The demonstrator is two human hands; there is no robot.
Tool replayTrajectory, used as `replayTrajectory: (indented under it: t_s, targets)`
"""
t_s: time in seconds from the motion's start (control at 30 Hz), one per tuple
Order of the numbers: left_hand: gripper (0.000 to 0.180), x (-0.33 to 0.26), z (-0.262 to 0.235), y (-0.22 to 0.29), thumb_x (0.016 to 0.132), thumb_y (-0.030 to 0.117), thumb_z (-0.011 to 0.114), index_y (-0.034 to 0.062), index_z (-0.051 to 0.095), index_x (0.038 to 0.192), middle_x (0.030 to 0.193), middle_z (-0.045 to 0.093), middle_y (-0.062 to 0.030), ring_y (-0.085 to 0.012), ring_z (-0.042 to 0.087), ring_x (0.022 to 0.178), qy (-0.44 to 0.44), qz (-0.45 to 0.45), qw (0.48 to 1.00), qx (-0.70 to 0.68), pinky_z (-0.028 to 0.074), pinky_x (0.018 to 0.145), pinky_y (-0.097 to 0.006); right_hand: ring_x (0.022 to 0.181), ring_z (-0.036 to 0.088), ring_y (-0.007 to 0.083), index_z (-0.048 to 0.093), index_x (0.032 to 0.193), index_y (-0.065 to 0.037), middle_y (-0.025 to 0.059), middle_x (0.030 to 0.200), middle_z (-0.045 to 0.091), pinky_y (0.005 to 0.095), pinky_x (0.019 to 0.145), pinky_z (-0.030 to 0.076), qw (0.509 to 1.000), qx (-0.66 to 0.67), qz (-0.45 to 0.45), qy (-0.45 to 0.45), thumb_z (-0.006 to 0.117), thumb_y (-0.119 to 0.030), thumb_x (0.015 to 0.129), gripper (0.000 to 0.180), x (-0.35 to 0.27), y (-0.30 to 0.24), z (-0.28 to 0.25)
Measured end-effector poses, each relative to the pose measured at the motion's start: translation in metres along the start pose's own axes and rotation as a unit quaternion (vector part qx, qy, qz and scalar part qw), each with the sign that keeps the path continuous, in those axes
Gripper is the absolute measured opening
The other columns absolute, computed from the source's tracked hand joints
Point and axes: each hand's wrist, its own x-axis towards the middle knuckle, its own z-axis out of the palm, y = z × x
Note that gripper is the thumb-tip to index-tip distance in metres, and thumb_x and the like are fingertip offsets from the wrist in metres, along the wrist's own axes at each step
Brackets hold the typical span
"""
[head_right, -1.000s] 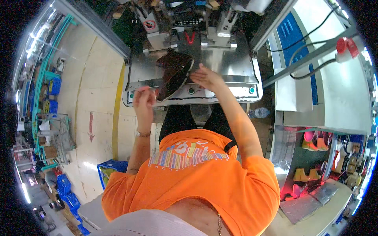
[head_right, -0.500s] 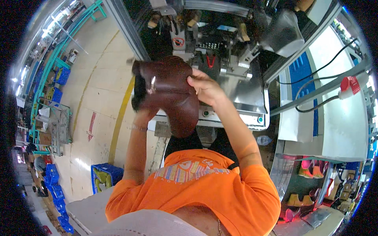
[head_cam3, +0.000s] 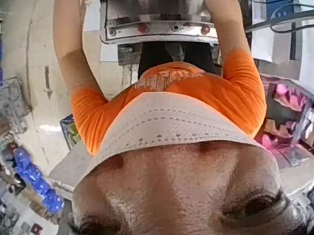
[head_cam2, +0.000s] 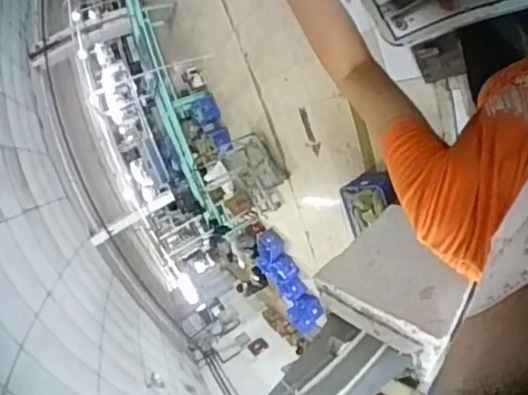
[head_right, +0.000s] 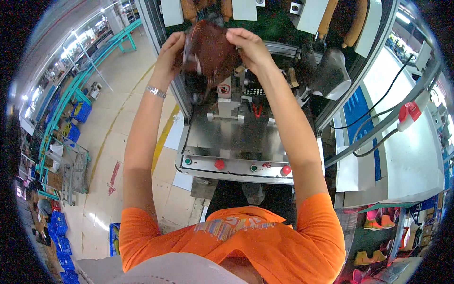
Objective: The person repeatedly places brown shoe uppers into a machine, presses a button to activate it, and removes the processed items. They handle the shoe parts one at a time, placing them on a nearby surface after each cycle.
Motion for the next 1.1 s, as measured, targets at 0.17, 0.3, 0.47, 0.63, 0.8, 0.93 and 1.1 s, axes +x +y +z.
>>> replayTrajectory:
  t_s: [0.17,0.3,0.47,0.63,0.8,0.93,1.1]
  targets:
    - [0.011,0.022,0.008,0.008,0.089,0.011,0.056,0.0041,0.061,0.096,0.087,0.061,0.002,-0.0077,0.055,0.081,0.023,-0.031,0.999,-0.023,0.043,0.072,-0.022,0.089,0.057,0.0111,0.062,0.101,-0.006,0.0008,0.095,0.064,0.0288,0.082,0.044,0.999,-0.016,-0.012,0.048,0.061,-0.014,0.086,0.017,0.03,0.008,-0.002]
    - [0.011,0.024,-0.011,-0.016,0.087,0.009,0.057,0.0055,0.063,0.095,0.09,0.061,0.0008,-0.0087,0.055,0.083,0.017,-0.085,0.996,-0.027,0.042,0.076,-0.023,0.089,0.06,0.014,0.06,0.101,-0.004,0.0039,0.097,0.064,0.0297,0.084,0.046,0.995,0.012,0.044,0.088,0.061,-0.011,0.085,0.018,0.026,0.015,-0.01]
    - [0.013,0.052,0.005,-0.015,0.087,0.01,0.056,0.0065,0.062,0.098,0.094,0.061,-0.0014,-0.0128,0.056,0.089,0.061,-0.067,0.993,-0.077,0.044,0.077,-0.027,0.084,0.058,0.0159,0.06,0.101,-0.006,0.0046,0.094,0.063,0.0315,0.077,0.047,0.992,0.03,0.018,0.121,0.06,-0.011,0.086,0.016,0.059,0.009,-0.014]
    - [0.018,0.085,-0.013,-0.035,0.088,0.01,0.05,0.0044,0.061,0.101,0.098,0.061,-0.0056,-0.0169,0.057,0.09,0.031,-0.109,0.983,-0.144,0.047,0.075,-0.031,0.086,0.058,0.0184,0.06,0.101,-0.009,0.0031,0.093,0.063,0.0351,0.081,0.047,0.977,0.058,0.079,0.192,0.062,-0.016,0.085,0.018,0.085,0.013,-0.016]
    - [0.022,0.092,-0.05,-0.071,0.086,0.009,0.051,0.0057,0.06,0.106,0.102,0.059,-0.0105,-0.0222,0.055,0.091,0.038,-0.107,0.989,0.096,0.046,0.074,-0.038,0.098,0.056,0.0205,0.058,0.112,-0.004,0.0083,0.105,0.061,0.0342,0.086,0.044,0.979,-0.003,0.065,0.192,0.067,-0.015,0.08,0.035,0.067,0.012,-0.002]
    - [0.028,0.044,-0.028,-0.073,0.08,0.001,0.053,0.0047,0.059,0.108,0.106,0.056,-0.0134,-0.0289,0.052,0.095,0.228,0.175,0.88,0.377,0.041,0.081,-0.04,0.105,0.053,0.0199,0.054,0.118,-0.002,0.0093,0.115,0.058,0.0318,0.091,0.04,0.945,-0.204,-0.052,0.251,0.067,-0.021,0.081,0.044,0.011,0.027,-0.008]
    - [0.025,-0.049,0.047,0.021,0.075,0.0,0.055,0.0063,0.059,0.099,0.1,0.06,-0.0081,-0.0263,0.055,0.097,0.037,0.507,0.705,0.494,0.037,0.088,-0.038,0.088,0.05,0.0056,0.055,0.095,-0.013,-0.0023,0.098,0.059,0.0287,0.076,0.039,0.953,0.011,0.063,0.296,0.061,-0.032,0.085,0.023,-0.092,0.134,-0.01]
